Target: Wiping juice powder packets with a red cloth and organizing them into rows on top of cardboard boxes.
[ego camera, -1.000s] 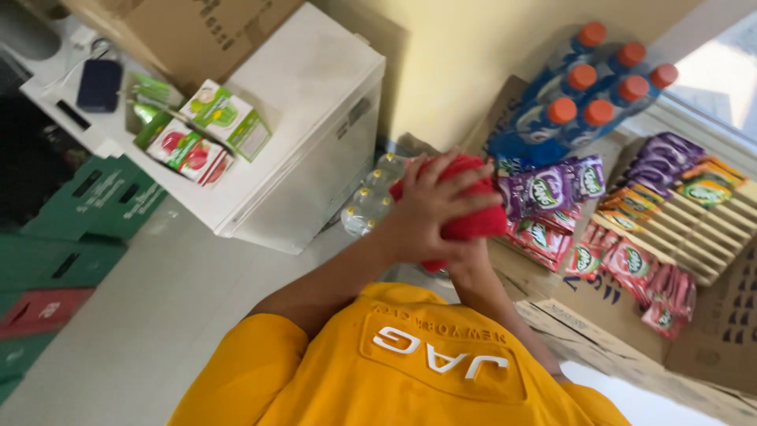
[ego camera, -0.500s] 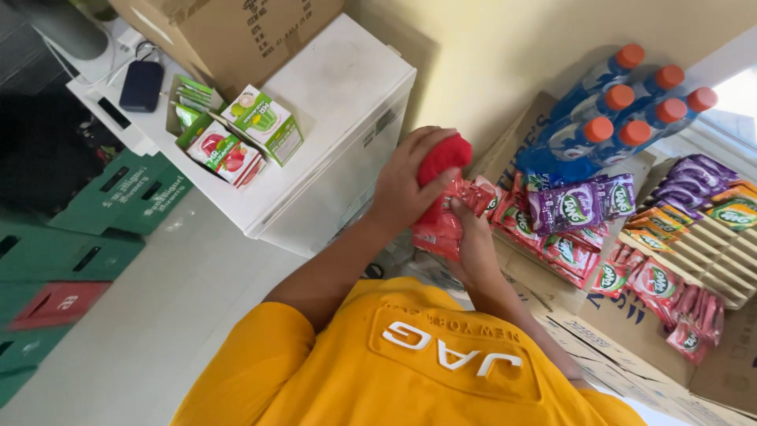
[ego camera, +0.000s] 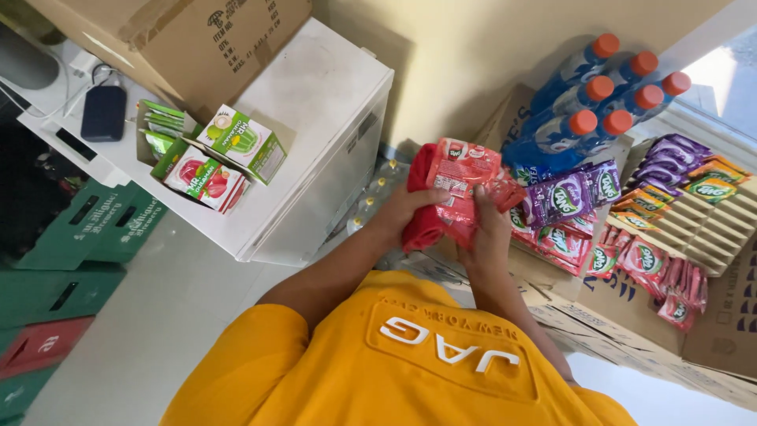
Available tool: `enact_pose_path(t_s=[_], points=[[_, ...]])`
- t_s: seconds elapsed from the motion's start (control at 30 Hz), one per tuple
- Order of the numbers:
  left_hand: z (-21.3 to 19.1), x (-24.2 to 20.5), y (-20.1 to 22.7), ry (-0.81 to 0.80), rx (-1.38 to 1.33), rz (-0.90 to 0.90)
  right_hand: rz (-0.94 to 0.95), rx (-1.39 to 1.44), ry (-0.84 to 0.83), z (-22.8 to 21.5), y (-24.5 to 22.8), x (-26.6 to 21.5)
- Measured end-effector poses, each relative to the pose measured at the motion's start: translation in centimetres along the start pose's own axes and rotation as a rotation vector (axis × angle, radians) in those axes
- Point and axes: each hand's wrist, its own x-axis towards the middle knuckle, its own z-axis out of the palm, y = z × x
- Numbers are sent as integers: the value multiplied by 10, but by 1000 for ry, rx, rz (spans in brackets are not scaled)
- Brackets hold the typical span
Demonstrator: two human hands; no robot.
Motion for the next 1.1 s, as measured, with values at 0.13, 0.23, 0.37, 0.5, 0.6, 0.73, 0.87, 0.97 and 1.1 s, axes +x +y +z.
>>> enact_pose_path(t_s=[0.13,0.23,0.37,0.5,0.6,0.73,0.87,0.97,1.1], points=[[16,-4,14,194,142,169,-97,82,85,12,-3,0],[54,-25,48,264,165,327,-212,164,-22,30,-17,-11],[43,-25,36,419,580,520,-249,2,-61,25,-9,-15],[33,-38,31,-88,819,816,-307,-192,-144,31,16,-19],[30,-53,40,-128,993,901,-362,-280,-331,22,30,-14],[19,-78,47,-13,1072,1002,-243,-228,-458,34,43,-26],[3,-90,44,303,1181,1025,-241,-350,-552,62,39,-61],[-4,-105,57,493,1248,1030,-90,-310,-548,37,75,-56],[-11,-125,81,673,994,846,80,-327,-637,22,102,-55]])
